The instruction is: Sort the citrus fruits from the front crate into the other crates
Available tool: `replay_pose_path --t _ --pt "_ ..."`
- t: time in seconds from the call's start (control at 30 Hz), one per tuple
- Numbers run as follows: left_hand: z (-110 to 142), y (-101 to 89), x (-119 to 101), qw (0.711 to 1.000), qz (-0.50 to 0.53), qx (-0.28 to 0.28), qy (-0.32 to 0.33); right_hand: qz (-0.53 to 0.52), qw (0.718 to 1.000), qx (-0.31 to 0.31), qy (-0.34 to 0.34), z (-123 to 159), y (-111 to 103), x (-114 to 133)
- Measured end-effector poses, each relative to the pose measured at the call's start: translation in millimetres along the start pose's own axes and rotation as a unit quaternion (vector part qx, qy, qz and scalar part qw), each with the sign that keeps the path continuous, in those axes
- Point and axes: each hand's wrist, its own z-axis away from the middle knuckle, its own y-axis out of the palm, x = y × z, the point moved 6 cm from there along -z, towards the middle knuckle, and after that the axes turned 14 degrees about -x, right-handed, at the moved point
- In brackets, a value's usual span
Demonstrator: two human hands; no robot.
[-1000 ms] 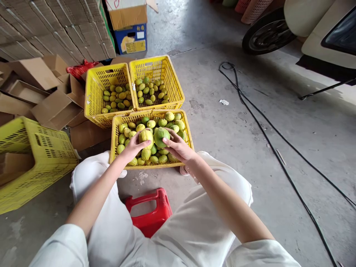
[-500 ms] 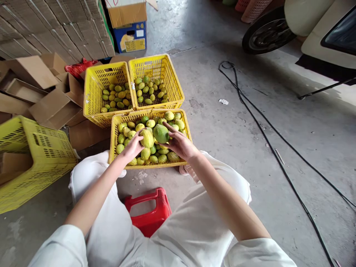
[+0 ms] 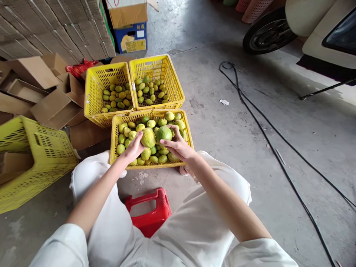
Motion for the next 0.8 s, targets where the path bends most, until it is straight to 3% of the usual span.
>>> replay_pose_path --t 0.23,0.47,0.8 --pt "5.5 4.2 -2.8 1.000 -0.015 -0.012 0.010 0.020 1.000 -0.002 -0.021 5.3 6.4 9.0" --pt "10.6 3.4 -10.4 0.998 -0.025 -0.049 0.009 -0.015 0.999 -0.001 0.049 2.2 8.3 -0.1" --pt "9.8 -4.3 -5.1 0.992 -0.051 -0.109 0.025 -0.003 0.999 -0.023 0.042 4.6 11.1 -7.5"
